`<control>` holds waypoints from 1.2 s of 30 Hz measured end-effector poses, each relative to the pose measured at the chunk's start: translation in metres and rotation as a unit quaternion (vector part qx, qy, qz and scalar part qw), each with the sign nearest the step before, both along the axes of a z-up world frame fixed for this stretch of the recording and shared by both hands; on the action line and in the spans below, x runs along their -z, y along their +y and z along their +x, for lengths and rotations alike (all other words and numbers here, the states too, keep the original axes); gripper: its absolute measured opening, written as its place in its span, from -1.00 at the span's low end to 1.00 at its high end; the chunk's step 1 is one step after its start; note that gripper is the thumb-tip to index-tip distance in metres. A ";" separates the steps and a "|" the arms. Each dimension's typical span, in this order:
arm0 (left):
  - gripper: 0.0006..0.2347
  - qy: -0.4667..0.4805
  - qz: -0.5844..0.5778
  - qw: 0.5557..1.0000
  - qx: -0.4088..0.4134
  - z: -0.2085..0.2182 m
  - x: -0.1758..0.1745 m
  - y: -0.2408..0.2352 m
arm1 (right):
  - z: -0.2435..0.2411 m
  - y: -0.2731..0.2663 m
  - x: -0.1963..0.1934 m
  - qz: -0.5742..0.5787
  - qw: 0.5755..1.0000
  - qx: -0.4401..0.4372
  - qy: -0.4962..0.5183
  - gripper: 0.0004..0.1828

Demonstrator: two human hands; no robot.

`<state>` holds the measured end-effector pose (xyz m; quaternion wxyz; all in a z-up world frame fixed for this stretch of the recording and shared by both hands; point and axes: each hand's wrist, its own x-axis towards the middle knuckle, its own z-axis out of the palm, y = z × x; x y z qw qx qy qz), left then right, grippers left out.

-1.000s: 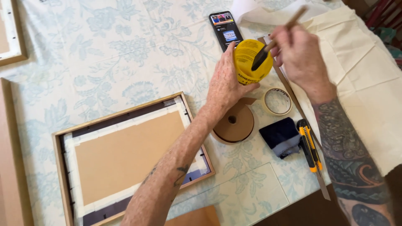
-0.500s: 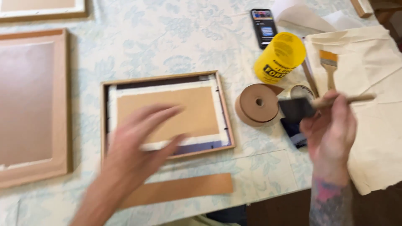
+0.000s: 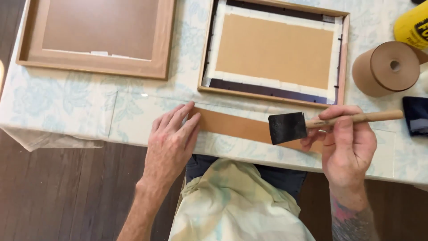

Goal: Applying and smoothing brown paper tape to the back of a picture frame using a utility knife and a brush.

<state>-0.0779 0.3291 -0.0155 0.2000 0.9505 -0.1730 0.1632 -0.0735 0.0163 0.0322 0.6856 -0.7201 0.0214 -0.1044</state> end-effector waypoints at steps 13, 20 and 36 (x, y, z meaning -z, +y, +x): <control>-0.82 -0.042 -0.046 0.998 0.028 -0.006 0.005 0.001 | -0.004 0.031 0.030 -0.052 0.985 -0.159 -0.050 -0.79; -0.91 -0.055 -0.048 0.997 -0.023 0.002 0.024 -0.003 | 0.013 0.089 0.041 -0.162 0.972 -0.141 -0.091 -0.83; -0.92 -0.015 -0.052 0.998 -0.016 0.005 0.022 0.002 | 0.008 0.070 0.038 -0.282 0.944 -0.141 -0.096 -0.90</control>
